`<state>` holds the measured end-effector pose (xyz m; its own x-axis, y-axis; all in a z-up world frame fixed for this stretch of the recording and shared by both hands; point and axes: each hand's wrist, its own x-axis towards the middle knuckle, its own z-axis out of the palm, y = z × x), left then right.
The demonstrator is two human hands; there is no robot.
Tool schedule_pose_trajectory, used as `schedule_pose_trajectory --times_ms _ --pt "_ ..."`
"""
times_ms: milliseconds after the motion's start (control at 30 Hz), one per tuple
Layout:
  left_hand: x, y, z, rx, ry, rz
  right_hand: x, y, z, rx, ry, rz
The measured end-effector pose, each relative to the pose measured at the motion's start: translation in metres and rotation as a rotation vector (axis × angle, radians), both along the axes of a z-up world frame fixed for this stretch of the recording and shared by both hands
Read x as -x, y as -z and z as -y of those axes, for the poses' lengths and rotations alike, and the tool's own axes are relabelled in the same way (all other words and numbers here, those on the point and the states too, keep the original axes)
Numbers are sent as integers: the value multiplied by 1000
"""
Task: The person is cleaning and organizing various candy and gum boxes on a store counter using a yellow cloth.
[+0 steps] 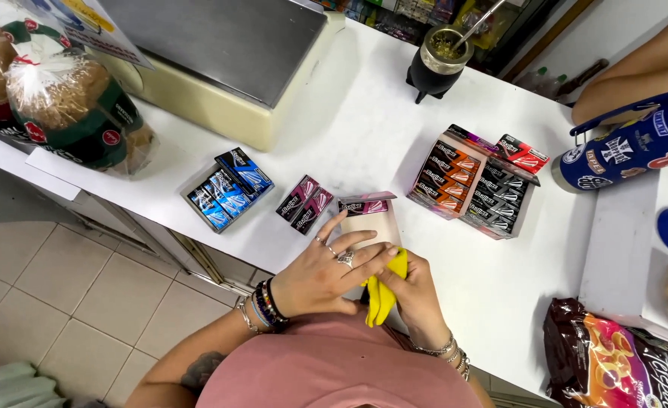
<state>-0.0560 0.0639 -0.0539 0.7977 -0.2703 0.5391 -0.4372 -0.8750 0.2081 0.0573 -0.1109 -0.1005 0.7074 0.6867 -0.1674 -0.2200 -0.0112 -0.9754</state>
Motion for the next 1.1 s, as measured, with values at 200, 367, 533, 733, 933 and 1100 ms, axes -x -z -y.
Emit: schedule_pose_trajectory --times_ms 200,367,533,733,933,1100 --pt "-1 -5 -10 -35 -180 102 11 -3 1 17 -180 -19" --pt "3 -5 -16 32 -197 87 4 -16 9 92 -335 24" --pt "6 -1 -17 107 -152 14 -13 -20 23 186 -519 97" --pt "0 10 -24 138 -100 -132 -26 -11 45 255 -516 363" --pt "-26 32 -37 342 -28 -576 -43 -11 86 409 14 136" --pt "-60 1 -44 301 89 -845 -42 4 96 432 -102 191"
